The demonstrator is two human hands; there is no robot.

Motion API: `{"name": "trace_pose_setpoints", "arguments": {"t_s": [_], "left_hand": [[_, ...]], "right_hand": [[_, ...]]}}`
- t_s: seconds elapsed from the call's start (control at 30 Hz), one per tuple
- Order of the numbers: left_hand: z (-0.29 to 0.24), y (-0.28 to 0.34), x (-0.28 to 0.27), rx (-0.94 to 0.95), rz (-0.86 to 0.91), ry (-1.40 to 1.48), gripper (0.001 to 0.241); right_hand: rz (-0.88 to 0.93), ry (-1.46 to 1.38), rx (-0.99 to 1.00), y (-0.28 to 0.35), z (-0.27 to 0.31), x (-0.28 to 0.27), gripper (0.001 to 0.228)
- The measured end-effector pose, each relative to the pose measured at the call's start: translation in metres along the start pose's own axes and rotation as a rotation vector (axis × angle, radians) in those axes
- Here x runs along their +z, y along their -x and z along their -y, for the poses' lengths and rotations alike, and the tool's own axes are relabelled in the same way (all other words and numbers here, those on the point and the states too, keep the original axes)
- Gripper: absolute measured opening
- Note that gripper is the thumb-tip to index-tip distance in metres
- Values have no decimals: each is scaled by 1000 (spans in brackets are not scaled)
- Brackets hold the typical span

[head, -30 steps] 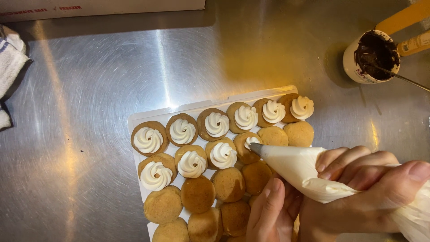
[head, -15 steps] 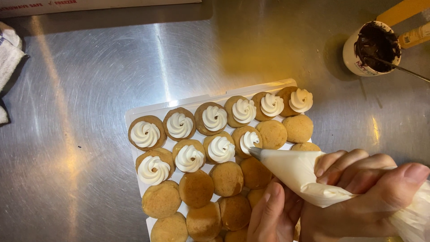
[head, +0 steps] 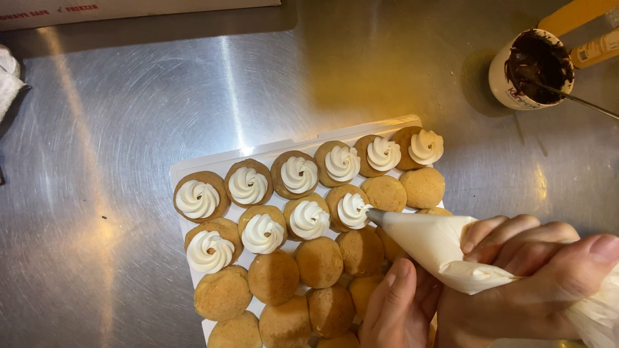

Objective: Decorating a tray of small pastries with cream using a piping bag and scraping a bowl with a spatula.

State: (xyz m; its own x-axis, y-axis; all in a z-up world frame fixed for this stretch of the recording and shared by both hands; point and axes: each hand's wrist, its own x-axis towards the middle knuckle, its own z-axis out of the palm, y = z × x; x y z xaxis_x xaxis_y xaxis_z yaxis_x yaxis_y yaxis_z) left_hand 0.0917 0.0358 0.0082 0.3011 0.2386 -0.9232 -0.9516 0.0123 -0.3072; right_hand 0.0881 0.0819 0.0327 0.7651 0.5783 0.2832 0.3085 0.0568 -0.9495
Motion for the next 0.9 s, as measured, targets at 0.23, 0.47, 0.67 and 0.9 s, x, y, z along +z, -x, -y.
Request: {"name": "trace_pose_setpoints", "arguments": {"t_s": [0.23,0.47,0.67,0.9], "left_hand": [[4,-18,-14,410,344,-243,48],[28,-29,-30,1302,736,-765,31],[43,-32,-12,184,761,-192,55],[38,-26,9,6,166,-58,52]], "right_hand": [[-120,-240,-35,-18,-19,4,51],[238,-381,-108,-55,-68,-63,28],[177,-132,-152,-45,-42,-33,29],[-128,-158,-49,-45,-27,1,56]]}}
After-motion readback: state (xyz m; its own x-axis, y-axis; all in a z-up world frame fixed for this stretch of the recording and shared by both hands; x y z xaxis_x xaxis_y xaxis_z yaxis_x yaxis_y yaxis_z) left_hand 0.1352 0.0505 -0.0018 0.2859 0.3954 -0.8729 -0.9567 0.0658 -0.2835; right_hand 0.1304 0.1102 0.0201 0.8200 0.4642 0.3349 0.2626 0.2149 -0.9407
